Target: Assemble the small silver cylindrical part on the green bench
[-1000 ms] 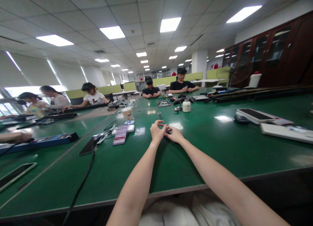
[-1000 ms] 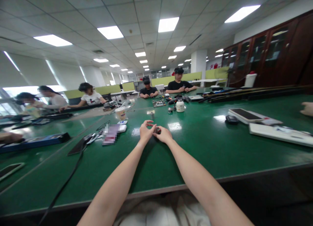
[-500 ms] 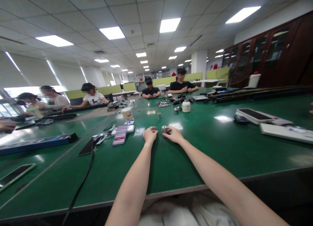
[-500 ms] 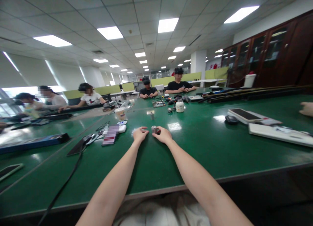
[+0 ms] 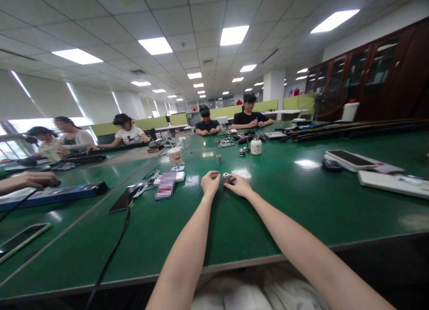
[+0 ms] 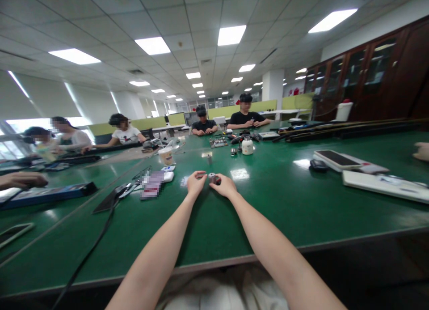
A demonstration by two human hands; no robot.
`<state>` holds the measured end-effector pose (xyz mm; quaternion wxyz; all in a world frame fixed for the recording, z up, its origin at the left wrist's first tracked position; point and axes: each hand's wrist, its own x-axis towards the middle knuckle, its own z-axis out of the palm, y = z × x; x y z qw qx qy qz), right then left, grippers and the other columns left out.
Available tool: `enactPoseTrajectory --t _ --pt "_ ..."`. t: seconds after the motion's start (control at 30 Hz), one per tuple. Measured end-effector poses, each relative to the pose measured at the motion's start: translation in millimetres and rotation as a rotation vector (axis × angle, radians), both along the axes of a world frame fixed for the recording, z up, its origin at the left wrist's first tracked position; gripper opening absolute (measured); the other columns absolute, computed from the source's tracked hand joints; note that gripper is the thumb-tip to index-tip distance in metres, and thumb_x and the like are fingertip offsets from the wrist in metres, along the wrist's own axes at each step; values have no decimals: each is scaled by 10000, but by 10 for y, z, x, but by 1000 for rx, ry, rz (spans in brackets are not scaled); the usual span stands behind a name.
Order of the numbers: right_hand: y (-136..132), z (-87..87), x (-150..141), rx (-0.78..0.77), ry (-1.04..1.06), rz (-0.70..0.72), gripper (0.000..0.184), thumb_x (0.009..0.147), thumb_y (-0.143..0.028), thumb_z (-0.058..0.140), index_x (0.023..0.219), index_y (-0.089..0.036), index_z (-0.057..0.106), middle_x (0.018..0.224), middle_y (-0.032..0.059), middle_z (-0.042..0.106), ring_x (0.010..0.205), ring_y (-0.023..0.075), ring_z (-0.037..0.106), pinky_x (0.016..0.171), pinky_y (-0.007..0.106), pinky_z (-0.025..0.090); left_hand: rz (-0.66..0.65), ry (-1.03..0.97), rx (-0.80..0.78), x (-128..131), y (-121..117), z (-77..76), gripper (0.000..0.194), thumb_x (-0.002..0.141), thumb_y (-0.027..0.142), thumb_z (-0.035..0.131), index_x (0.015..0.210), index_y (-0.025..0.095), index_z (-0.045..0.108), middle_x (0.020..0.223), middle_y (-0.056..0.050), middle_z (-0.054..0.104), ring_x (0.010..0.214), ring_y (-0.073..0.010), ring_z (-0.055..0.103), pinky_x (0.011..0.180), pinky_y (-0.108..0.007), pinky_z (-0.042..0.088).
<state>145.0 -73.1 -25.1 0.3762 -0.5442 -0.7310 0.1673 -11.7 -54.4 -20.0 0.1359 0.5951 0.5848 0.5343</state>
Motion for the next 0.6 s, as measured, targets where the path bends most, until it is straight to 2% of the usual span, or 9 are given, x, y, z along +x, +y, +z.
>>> enactPoseTrajectory --t 0.2,0.6 --pt "-7 19 -1 -10 -7 -7 451 744 -435 682 1159 -268 618 968 10 722 774 183 652 672 272 461 -16 -74 197 169 -42 93 111 776 228 637 883 210 661 841 -21 727 825 -152 679 813 -286 502" --pt "9 14 -7 -17 -6 -9 447 728 -415 692 1145 -269 625 968 9 718 754 181 651 654 263 459 -35 123 291 269 -185 152 99 787 188 628 878 226 638 825 -6 713 869 -179 630 845 -326 456"
